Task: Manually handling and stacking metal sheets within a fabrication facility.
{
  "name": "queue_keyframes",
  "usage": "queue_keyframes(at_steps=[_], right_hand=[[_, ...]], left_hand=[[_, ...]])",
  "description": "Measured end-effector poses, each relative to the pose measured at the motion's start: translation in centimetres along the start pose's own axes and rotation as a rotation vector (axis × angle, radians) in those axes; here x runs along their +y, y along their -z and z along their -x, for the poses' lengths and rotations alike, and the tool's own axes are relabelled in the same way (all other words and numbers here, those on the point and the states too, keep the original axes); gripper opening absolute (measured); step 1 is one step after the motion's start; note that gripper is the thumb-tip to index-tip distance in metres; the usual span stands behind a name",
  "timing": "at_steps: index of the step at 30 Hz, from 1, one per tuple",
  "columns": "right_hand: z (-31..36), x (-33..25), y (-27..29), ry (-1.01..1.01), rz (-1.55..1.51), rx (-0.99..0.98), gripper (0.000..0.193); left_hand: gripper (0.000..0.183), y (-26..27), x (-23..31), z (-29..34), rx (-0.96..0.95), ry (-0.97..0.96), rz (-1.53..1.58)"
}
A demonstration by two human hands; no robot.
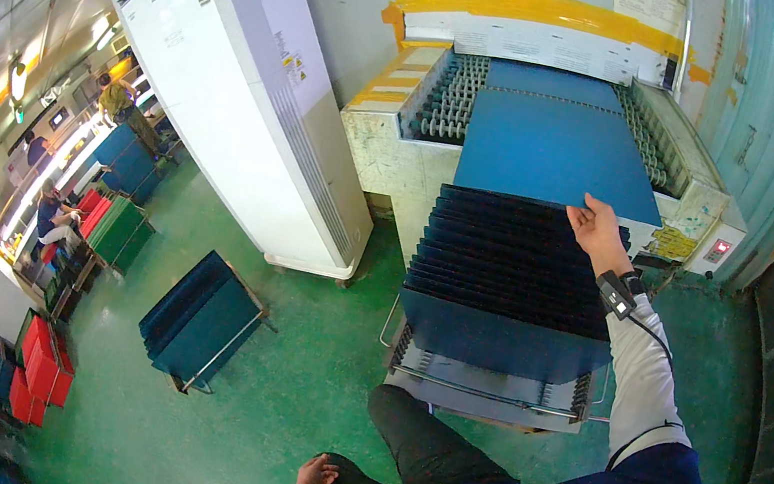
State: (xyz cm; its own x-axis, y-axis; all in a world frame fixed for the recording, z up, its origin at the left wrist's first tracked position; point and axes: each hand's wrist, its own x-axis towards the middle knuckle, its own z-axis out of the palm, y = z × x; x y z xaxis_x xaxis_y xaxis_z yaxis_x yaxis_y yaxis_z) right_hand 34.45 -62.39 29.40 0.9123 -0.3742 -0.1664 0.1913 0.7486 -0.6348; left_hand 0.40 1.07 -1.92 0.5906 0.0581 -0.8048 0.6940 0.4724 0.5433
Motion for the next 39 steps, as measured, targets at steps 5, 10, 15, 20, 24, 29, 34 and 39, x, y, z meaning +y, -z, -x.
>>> queue_keyframes(at_steps=[5, 10, 15, 20, 24, 29, 34, 39], right_hand=[[-0.6, -0.2, 0.3, 0.005, -0.015, -0.010, 0.019], [-0.6, 0.0, -0.2, 0.005, -0.033, 0.047, 0.021], [-0.7, -0.2, -0.2, 0.014, -0.041, 0.026, 0.021], [-1.3, 0.1, -0.4, 0.010, -0.033, 0.006, 0.021], [-1.8, -0.3, 0.4, 0.022, -0.026, -0.017, 0.021], [-2.8, -0.2, 0.4, 0.006, -0.006, 0.010, 0.021], [-2.9, -0.2, 0.1, 0.018, 0.035, 0.037, 0.022], [-2.1, -0.7, -1.0, -0.031, 0.055, 0.110, 0.025]], left_hand=[[0.032, -0.4, 0.2, 0.1, -0.007, 0.011, 0.002], [0.033, -0.3, 0.5, 0.6, -0.033, -0.004, -0.124], [0.034, -0.7, 0.3, 0.1, 0.020, -0.019, -0.047], [0.034, 0.8, -0.2, -0.8, -0.020, 0.023, -0.016], [0.033, -0.3, 0.0, -0.3, 0.021, 0.013, -0.037], [0.033, 0.0, 0.0, 0.1, -0.012, 0.006, -0.025], [0.032, -0.2, 0.1, 0.2, -0.031, -0.007, -0.019], [0.029, 0.0, 0.2, 0.2, 0.007, 0.030, -0.006]])
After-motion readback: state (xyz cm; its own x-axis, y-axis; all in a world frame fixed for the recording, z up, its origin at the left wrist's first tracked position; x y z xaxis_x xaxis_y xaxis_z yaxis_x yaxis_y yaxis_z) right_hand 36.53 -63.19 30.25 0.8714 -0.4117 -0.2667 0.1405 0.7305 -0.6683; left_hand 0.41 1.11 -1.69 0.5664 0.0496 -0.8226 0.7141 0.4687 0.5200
